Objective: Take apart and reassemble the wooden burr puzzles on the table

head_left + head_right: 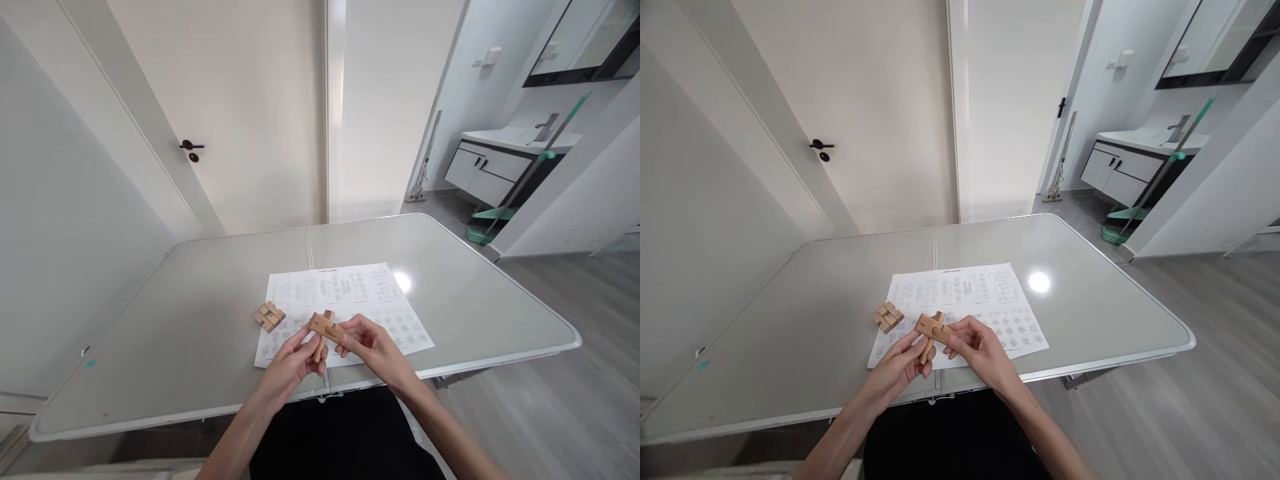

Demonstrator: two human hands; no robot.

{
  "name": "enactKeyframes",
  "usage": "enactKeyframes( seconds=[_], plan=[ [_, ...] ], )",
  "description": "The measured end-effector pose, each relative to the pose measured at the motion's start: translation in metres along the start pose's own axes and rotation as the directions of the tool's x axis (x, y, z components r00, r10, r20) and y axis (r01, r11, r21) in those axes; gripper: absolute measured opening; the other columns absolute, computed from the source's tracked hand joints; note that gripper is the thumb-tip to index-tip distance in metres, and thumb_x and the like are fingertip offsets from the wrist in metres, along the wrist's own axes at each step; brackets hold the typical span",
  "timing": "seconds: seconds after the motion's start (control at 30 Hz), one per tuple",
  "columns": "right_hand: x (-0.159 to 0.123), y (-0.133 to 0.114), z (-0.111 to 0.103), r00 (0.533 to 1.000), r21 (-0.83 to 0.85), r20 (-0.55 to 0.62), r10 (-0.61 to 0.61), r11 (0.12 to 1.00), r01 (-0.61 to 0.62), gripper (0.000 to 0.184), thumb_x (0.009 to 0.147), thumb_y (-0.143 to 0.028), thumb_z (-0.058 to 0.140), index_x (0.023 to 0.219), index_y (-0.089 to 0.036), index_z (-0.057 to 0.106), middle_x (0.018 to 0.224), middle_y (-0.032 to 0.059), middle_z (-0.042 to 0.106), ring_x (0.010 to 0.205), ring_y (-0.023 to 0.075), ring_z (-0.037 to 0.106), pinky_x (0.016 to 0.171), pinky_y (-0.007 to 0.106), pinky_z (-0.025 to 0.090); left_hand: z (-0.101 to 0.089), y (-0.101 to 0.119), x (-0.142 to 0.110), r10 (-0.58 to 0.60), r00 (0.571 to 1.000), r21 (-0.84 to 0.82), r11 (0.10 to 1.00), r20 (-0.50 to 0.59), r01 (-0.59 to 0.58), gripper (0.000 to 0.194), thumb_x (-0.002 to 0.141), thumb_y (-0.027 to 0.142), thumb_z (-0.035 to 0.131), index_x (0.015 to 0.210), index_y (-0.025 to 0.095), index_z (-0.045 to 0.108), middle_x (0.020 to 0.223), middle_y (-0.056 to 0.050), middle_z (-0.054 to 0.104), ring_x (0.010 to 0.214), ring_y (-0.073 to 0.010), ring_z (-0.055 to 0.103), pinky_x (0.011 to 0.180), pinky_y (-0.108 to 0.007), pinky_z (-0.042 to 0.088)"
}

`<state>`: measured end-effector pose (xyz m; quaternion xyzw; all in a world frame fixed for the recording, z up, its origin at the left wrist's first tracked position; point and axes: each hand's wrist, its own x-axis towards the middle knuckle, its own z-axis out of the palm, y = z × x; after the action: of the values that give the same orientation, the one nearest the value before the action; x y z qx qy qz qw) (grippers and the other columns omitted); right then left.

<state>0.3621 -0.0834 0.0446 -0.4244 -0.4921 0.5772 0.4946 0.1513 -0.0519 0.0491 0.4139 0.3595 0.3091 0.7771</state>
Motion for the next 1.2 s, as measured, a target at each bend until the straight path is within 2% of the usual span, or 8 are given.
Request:
enactKeyframes(
  seconds=[0.17,0.33,0.47,0.6,0.77,0.87,1.03,1.2],
  plan=[
    [-0.002,0.003,0.002,0.999,0.010,-0.041,-0.016,1.000,0.016,0.043,0.084,-0.061,0.076,0.099,-0.023,0.065,0.083,0.0030,0.074,0.078,0.0213,0.071,0.080,0.038,0.056,0.004,0.001,-0.003,0.017,1.000,0.003,1.000,0.021,-0.017,0.061,0.097,0.043,0.069,0.151,0.023,0.050,0.082,-0.001,0.058,0.061,-0.0106,0.055,0.061,-0.026,0.045],
    [-0.004,0.003,0.002,0.999,0.085,0.016,0.029,0.996,-0.031,0.040,0.086,-0.058,0.077,0.098,-0.022,0.065,0.086,0.0043,0.074,0.082,0.0222,0.071,0.084,0.040,0.056,0.007,0.000,-0.005,-0.014,1.000,-0.014,1.000,0.006,0.014,0.054,0.099,0.043,0.066,0.147,0.022,0.053,0.083,-0.001,0.058,0.057,-0.0097,0.057,0.057,-0.025,0.046],
    [-0.006,0.004,0.003,0.999,0.037,-0.042,0.004,0.999,-0.002,0.041,0.085,-0.059,0.077,0.098,-0.022,0.065,0.085,0.0042,0.074,0.079,0.0214,0.071,0.082,0.039,0.055,0.011,0.000,-0.005,0.006,1.000,-0.006,1.000,-0.015,-0.006,0.046,0.098,0.042,0.067,0.138,0.019,0.059,0.080,0.000,0.055,0.056,-0.0092,0.056,0.055,-0.024,0.046],
    [-0.011,-0.003,0.003,1.000,0.036,-0.009,0.005,0.999,-0.005,0.039,0.086,-0.058,0.076,0.097,-0.022,0.064,0.082,0.0039,0.075,0.079,0.0219,0.071,0.081,0.038,0.055,0.014,0.001,-0.006,0.010,1.000,-0.018,1.000,-0.008,-0.010,0.041,0.096,0.045,0.070,0.124,0.016,0.066,0.077,0.001,0.053,0.052,-0.0079,0.054,0.050,-0.023,0.043],
    [-0.014,-0.010,0.001,1.000,-0.029,-0.013,-0.024,0.999,0.024,0.034,0.091,-0.055,0.073,0.098,-0.022,0.064,0.081,0.0047,0.075,0.079,0.0222,0.071,0.080,0.038,0.054,0.019,0.004,-0.009,0.008,1.000,-0.009,1.000,-0.008,-0.008,0.049,0.097,0.048,0.066,0.136,0.017,0.059,0.076,0.002,0.054,0.046,-0.0059,0.049,0.045,-0.022,0.040],
    [-0.013,-0.010,0.000,1.000,0.002,0.000,-0.012,1.000,0.012,0.034,0.090,-0.054,0.074,0.100,-0.022,0.065,0.081,0.0041,0.075,0.079,0.0220,0.070,0.081,0.039,0.054,0.023,0.007,-0.009,0.002,1.000,0.016,1.000,-0.007,-0.001,0.051,0.098,0.047,0.064,0.140,0.019,0.055,0.077,0.003,0.055,0.046,-0.0063,0.051,0.046,-0.022,0.041],
    [-0.013,-0.013,-0.004,0.999,0.091,-0.051,0.015,0.996,-0.011,0.033,0.089,-0.052,0.076,0.100,-0.023,0.065,0.089,0.0042,0.074,0.082,0.0209,0.069,0.084,0.039,0.054,0.033,0.017,-0.001,0.015,1.000,0.055,0.998,0.009,-0.016,0.050,0.099,0.048,0.063,0.137,0.018,0.052,0.081,0.001,0.058,0.047,-0.0068,0.054,0.049,-0.023,0.043],
    [-0.012,-0.018,-0.011,0.995,0.049,-0.100,-0.031,0.998,0.036,0.031,0.090,-0.049,0.076,0.099,-0.023,0.065,0.086,0.0024,0.073,0.081,0.0200,0.068,0.085,0.037,0.053,0.048,0.027,0.006,0.056,0.996,0.189,0.980,0.065,-0.068,0.046,0.101,0.054,0.055,0.130,0.018,0.055,0.079,0.002,0.055,0.048,-0.0086,0.052,0.048,-0.024,0.042]
  ],
)
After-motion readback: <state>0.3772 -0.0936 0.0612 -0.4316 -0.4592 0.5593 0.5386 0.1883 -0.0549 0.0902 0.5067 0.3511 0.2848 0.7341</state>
